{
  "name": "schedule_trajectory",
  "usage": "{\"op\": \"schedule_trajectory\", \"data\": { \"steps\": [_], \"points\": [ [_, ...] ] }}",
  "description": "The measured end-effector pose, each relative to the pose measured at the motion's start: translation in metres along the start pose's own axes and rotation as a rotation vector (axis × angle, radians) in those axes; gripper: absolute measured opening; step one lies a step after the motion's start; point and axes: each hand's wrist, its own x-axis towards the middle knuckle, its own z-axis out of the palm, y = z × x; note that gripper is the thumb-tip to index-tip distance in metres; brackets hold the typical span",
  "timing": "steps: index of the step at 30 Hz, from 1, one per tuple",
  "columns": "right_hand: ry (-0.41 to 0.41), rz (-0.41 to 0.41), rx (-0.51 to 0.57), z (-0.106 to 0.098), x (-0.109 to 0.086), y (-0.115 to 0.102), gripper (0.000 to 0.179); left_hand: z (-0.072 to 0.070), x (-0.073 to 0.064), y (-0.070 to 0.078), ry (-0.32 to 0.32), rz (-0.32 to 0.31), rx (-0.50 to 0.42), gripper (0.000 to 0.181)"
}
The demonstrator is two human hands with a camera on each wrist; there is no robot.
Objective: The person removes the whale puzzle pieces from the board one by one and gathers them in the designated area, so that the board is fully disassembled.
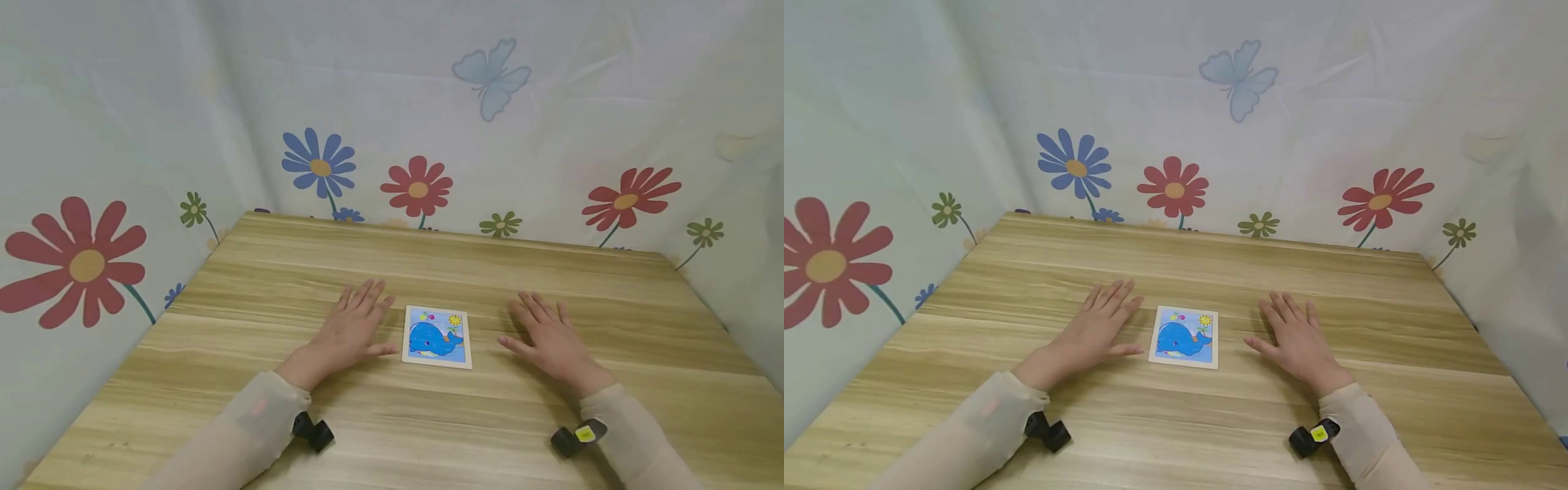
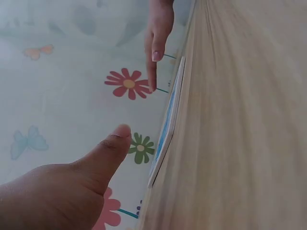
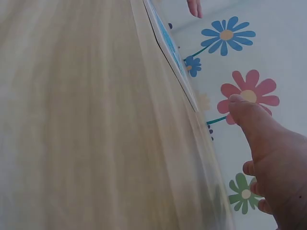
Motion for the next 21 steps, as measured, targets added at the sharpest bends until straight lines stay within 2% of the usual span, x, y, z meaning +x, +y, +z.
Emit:
{"op": "schedule_trajectory", "data": {
  "steps": [15,21],
  "points": [
    [0.013,-0.063,0.005,-0.006,0.009,-0.016,0.069,0.001,0.004,0.016,0.04,0.083,0.018,0.08],
    [0.042,-0.118,0.024,-0.009,0.015,-0.024,0.061,0.0,0.007,0.023,0.045,0.114,0.047,0.077]
  ]
}}
